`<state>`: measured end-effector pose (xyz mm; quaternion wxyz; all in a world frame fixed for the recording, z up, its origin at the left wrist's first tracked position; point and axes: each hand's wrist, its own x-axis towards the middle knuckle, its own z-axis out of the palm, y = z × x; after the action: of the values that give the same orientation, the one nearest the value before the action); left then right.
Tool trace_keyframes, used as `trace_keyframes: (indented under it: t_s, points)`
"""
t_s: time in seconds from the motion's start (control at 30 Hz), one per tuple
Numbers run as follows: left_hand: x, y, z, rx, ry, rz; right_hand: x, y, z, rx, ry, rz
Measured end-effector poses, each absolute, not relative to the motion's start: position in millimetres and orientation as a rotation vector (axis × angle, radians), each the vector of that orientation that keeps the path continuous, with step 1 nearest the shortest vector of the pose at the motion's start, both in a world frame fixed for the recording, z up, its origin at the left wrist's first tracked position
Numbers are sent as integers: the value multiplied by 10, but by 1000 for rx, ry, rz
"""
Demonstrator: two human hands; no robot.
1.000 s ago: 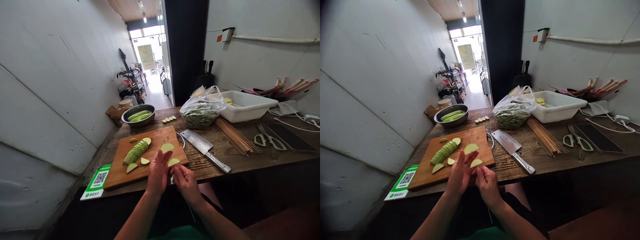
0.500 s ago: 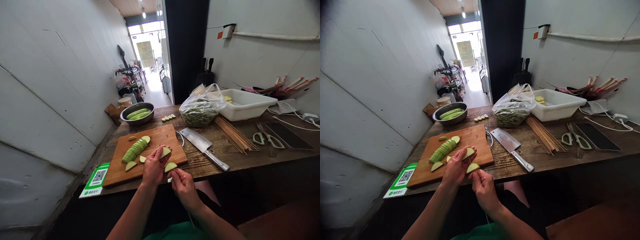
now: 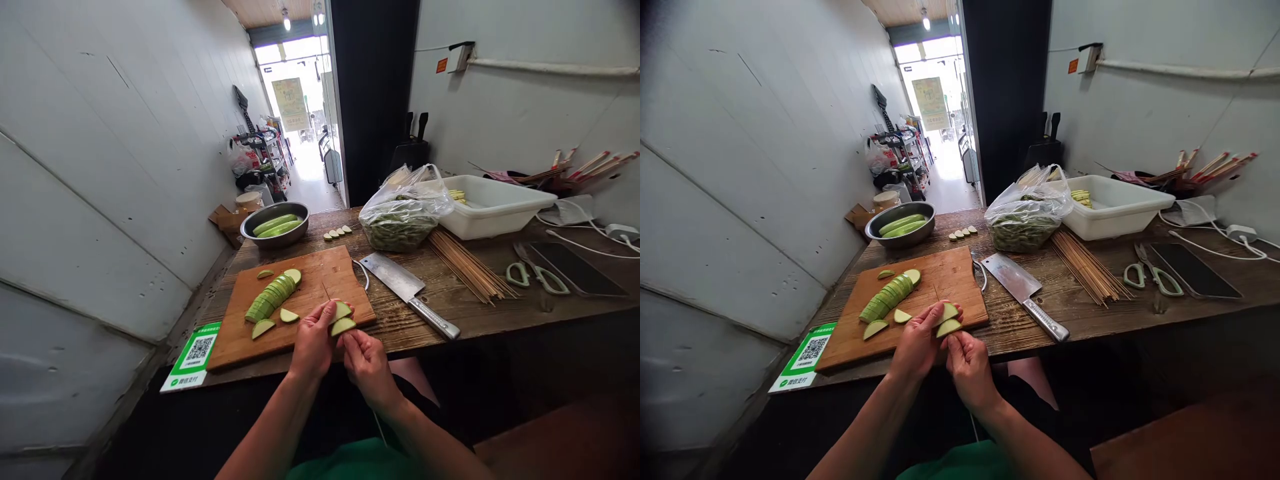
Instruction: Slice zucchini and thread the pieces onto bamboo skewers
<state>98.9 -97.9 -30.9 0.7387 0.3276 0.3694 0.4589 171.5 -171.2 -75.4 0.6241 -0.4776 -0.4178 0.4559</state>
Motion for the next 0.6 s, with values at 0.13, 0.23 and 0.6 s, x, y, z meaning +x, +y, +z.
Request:
trace_keyframes:
  t_s: [0.13,0.23,0.6]
  points:
    - [1037,-1038,-372,730,792,956,1757,-1662,-767,-1076,-939,1071]
    - [968,-1019,-297,811,819,996,1824,-1631,-809,-1065,-906,1064]
    - [418,615,192,2266,1834,233,2005,-1505,-947,-985,-748,1185]
